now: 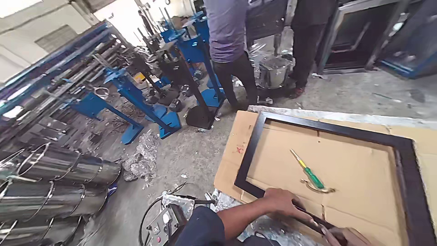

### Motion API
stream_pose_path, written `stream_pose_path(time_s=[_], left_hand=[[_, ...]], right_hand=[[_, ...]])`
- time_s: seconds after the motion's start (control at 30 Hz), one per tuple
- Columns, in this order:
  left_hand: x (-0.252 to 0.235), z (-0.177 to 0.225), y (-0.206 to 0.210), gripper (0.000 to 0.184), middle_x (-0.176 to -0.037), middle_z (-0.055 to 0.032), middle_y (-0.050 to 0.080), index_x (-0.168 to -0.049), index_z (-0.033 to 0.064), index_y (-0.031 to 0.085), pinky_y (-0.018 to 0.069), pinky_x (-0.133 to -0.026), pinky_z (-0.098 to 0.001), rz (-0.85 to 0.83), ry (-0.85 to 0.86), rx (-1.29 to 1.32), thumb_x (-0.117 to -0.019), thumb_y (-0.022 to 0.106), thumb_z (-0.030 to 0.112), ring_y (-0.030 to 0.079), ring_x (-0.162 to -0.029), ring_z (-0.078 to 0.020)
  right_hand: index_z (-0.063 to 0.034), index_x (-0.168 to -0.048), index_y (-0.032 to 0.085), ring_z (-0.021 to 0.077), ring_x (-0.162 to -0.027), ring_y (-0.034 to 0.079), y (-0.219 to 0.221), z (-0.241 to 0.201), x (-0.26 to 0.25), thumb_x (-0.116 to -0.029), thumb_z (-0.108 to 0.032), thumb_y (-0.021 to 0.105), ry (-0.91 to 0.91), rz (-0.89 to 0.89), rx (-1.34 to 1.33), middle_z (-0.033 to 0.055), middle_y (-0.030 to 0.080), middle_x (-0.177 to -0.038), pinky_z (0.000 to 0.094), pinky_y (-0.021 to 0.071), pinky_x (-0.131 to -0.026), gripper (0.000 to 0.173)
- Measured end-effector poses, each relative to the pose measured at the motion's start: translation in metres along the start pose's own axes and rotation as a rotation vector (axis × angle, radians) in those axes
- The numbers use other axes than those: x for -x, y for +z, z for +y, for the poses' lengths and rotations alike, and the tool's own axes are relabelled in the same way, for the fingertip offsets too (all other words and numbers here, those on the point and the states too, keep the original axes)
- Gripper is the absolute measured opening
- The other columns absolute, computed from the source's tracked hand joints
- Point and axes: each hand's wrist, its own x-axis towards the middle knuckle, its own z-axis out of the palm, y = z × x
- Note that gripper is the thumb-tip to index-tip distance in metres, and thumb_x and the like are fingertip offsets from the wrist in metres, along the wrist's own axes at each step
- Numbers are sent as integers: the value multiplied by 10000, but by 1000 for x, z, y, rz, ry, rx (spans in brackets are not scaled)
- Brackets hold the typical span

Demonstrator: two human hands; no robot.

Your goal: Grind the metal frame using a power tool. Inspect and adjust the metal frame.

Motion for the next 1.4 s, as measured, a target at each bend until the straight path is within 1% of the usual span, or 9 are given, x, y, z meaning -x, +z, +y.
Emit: stream_pose_path(time_s=[0.13,0.2,0.3,0.4,0.53,0.73,0.97,1.07,1.4], left_hand=[[4,-4,5,512,-1175,-1,745,-1217,263,740,564,-971,-551,65,47,119,-843,751,611,703,-1091,-184],[6,-8,3,476,-1186,-41,741,-1241,151,730,592,-966,-451,222,92,320,-850,819,408,714,-1054,-170],[25,-14,-8,414,-1216,-38,723,-1279,124,702,598,-908,-416,525,133,486,-920,757,324,696,-1061,-172],[49,-23,-7,319,-1113,-50,748,-1238,94,708,619,-838,-404,738,227,635,-964,713,258,719,-976,-181],[75,-30,14,267,-1030,-94,766,-1163,16,722,639,-829,-399,696,336,656,-931,742,147,740,-902,-199],[85,-19,41,245,-1116,-87,748,-1133,31,764,622,-817,-343,412,599,501,-904,775,117,717,-983,-165],[80,-23,53,231,-1021,-87,759,-1092,0,749,639,-790,-345,395,576,573,-884,798,87,730,-877,-163],[78,-22,57,136,-941,-67,751,-983,22,762,629,-797,-339,376,586,577,-877,810,93,717,-843,-143],[89,-19,61,269,-1118,-168,749,-1196,-77,710,605,-941,-373,95,515,895,-958,706,47,733,-988,-200]], right_hand=[[-4,-914,710,329,-768,664,-28,-22,1,-975,-428,633,391,64,-250,169,672,-802,581,541,-727,434],[-53,-989,613,103,-683,577,-45,-42,-3,-1073,-293,502,723,273,-762,6,587,-775,306,521,-633,278],[-22,-1288,530,220,-1012,710,-65,-57,-2,-1063,-101,418,955,520,-1587,128,684,-1140,394,602,-904,264],[29,-1251,620,247,-1087,709,-77,-76,8,-1011,48,387,785,314,-1469,167,696,-1227,403,590,-975,335],[-11,-1362,574,340,-1148,710,-69,-89,11,-1095,-93,439,594,40,-1236,191,695,-1291,481,605,-990,310],[-44,-1049,726,186,-724,761,-41,-100,1,-959,-214,752,423,-265,-955,55,778,-875,343,666,-681,194],[-106,-1186,755,149,-831,766,-37,-91,2,-1032,-232,651,402,-378,-908,14,786,-990,324,663,-791,225],[-59,-1152,684,189,-783,771,-38,-94,1,-940,-180,768,486,-357,-977,52,785,-938,351,670,-748,258],[-110,-980,615,110,-605,684,-30,-85,-6,-757,-297,920,464,-466,-907,2,687,-715,298,614,-610,422]])
